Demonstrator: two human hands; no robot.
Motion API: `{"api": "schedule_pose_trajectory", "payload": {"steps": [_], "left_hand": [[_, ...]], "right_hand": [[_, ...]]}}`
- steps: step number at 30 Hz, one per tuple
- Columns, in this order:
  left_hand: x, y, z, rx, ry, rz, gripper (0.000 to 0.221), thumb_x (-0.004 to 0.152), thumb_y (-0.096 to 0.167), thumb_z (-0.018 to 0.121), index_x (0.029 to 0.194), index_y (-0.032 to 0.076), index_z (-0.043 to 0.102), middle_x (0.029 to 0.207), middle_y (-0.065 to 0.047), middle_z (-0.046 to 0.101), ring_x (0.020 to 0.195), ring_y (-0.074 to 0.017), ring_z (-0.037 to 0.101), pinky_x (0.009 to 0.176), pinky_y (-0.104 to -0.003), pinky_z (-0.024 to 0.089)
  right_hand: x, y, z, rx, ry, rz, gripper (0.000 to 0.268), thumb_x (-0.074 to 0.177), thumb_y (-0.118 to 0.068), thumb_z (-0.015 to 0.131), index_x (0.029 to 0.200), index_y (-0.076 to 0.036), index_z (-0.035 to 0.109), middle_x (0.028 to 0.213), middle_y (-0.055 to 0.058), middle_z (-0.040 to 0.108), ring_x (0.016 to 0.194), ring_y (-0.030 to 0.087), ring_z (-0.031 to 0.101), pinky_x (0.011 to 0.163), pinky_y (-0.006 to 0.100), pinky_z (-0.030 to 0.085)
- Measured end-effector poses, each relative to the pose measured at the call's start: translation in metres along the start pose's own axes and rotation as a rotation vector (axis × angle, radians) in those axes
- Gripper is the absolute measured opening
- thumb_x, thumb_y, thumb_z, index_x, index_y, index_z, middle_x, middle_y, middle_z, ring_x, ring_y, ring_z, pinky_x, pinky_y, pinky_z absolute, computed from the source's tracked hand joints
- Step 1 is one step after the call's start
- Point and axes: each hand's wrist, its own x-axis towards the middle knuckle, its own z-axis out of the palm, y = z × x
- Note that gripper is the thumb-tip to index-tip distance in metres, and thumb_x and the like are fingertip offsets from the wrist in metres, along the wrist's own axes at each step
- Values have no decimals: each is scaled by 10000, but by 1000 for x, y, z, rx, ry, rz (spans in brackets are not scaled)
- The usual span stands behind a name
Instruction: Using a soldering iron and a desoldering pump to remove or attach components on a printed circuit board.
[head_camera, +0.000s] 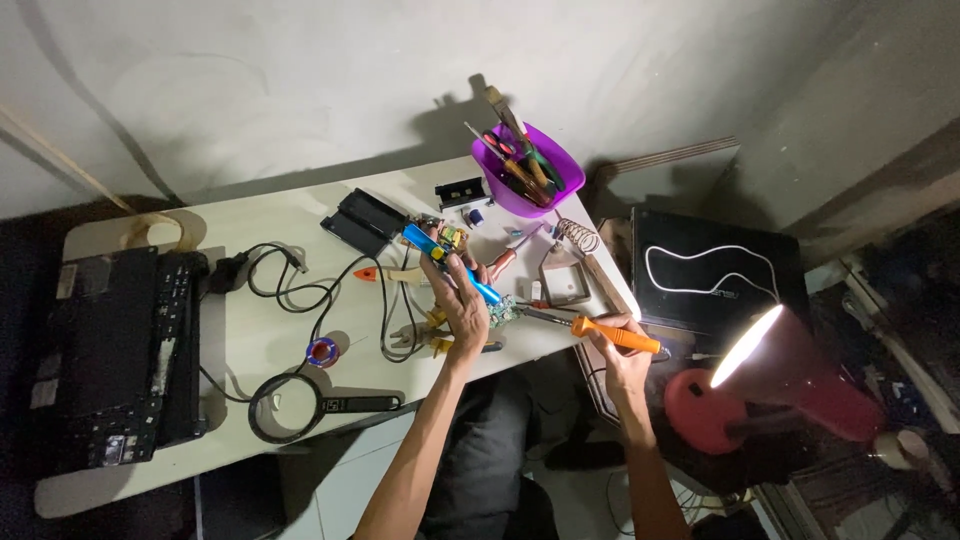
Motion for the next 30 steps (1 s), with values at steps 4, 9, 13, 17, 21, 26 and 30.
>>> {"api": "schedule_pose_trajectory", "payload": {"steps": [4,9,13,17,21,26,30], "left_hand": [[2,-3,-2,-57,-5,-1,432,1133,241,347,1517,76,238,908,-18,417,653,-75,502,712,-269,567],[-2,-26,0,141,-11,71,428,1121,235,396,1484,42,280,1017,-63,486,748,-90,542,823,-330,560],[-4,-12,3,164,-11,69,407,1127,239,395,1473,42,308,1046,-76,498,804,-103,517,892,-350,527],[-4,-10,6,124,-10,32,405,1129,257,394,1462,50,290,1066,-75,474,851,-109,512,928,-351,513],[-7,1,10,158,3,13,394,1129,285,417,1440,67,312,1143,-103,469,959,-132,458,1020,-388,439],[-5,9,10,160,-20,2,358,1133,286,405,1401,66,318,1122,-81,464,978,-127,443,1035,-391,424],[-5,9,10,174,-28,32,333,1135,273,395,1380,56,334,1074,-66,474,937,-131,464,1014,-379,442]], "right_hand": [[1,4,-2,-4,-2,-1,262,748,-135,882,907,-1,724,799,69,646,731,96,528,653,211,448],[0,0,-1,7,-4,-2,274,744,-116,894,922,5,725,812,73,655,740,102,542,684,213,464],[0,-1,0,12,-9,0,276,749,-116,895,923,12,724,816,87,662,740,113,551,683,223,466],[0,-5,1,14,-9,-5,274,751,-116,895,921,11,722,816,80,661,750,105,552,688,224,471],[1,2,-3,6,-25,3,272,765,-115,884,940,16,723,813,85,660,747,104,548,688,222,478],[1,5,-4,9,-17,5,288,754,-128,894,937,16,724,815,88,663,741,107,554,685,225,486],[1,1,-3,-7,-18,12,279,752,-129,896,929,8,731,812,85,669,736,105,556,676,222,486]]}}
